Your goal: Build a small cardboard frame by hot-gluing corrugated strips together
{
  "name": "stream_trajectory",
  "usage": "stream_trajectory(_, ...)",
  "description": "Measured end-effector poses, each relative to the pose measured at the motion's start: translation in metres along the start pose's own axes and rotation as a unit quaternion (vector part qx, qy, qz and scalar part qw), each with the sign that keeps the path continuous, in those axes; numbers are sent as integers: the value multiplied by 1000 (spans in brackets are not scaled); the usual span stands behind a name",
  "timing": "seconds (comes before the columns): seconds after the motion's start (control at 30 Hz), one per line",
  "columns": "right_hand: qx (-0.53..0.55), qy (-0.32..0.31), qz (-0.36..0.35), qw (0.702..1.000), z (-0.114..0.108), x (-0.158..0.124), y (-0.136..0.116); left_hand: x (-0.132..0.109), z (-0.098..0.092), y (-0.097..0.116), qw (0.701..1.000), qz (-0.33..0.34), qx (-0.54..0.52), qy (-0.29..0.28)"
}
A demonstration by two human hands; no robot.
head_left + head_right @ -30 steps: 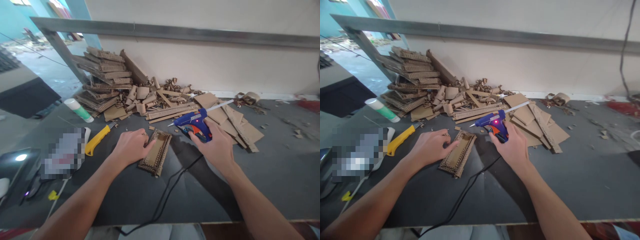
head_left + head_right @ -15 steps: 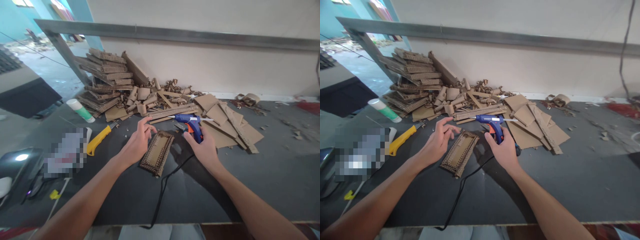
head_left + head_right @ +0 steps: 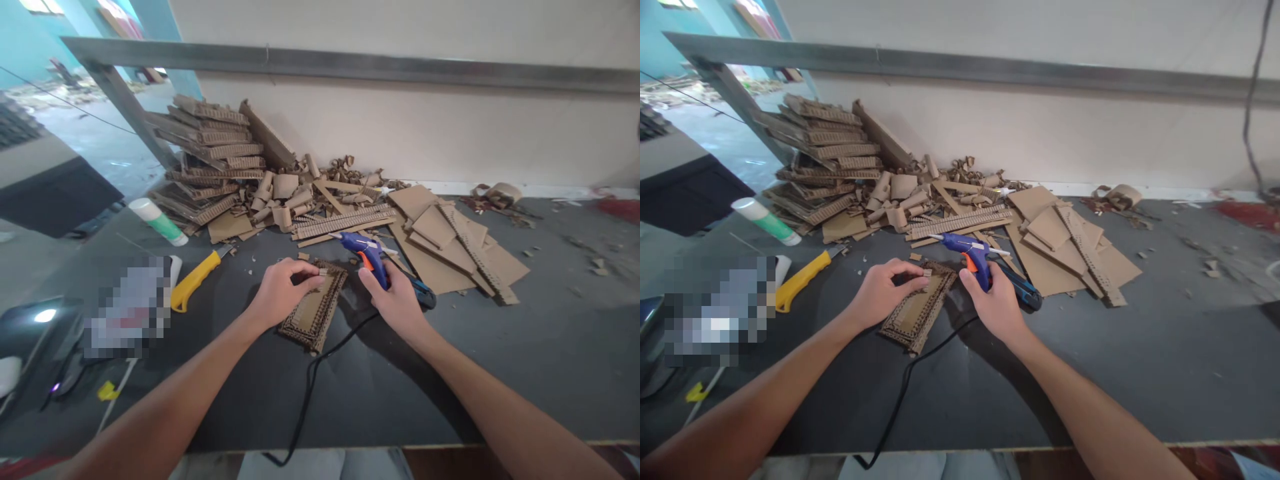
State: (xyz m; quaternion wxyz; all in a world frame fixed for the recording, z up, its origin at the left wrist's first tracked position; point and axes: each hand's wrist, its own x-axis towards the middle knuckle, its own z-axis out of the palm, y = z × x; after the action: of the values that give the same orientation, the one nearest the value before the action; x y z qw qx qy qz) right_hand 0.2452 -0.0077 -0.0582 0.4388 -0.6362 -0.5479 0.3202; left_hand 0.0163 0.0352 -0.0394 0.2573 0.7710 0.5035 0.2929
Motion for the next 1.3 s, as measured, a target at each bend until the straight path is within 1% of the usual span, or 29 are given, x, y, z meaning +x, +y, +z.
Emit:
stream_trajectory(0.1, 11, -24, 33, 999, 0, -1, -1, 3, 6, -3, 1000, 18, 10, 2)
stream_trajectory(0.2, 27, -23, 43, 998, 0, -1, 1, 6, 10, -5, 1000, 24, 14, 9)
stream_trajectory(0.27, 26, -23, 46, 998, 0, -1, 2, 6, 9, -5, 1000, 21, 10, 2)
stream_trajectory(0.43, -2, -29, 45, 999, 0, -2, -2, 8, 7, -1, 999, 8, 1, -37)
stream_trajectory(0.57, -27, -24, 29, 999, 0, -3, -6, 7, 7, 2, 998, -6, -40, -55)
stream_trajectory(0.63, -30, -25, 28, 999, 0, -3, -7, 7, 8, 1, 997, -8, -51, -55)
stream_trajectory(0.9, -47, -30, 23, 998, -1, -3, -11, 6, 8, 2, 999, 18, -14, -49)
stream_trajectory(1.07, -67, -31, 38, 997, -1, -2, -9, 5, 7, 6, 998, 19, -7, -60)
stream_trajectory(1.17, -74, -33, 34, 996, -1, -1, -8, 4, 7, 8, 998, 27, -3, -61)
stream_trajectory(1.3, -78, -19, 29, 996, -1, -1, -7, 2, 9, 7, 997, 42, -2, -69)
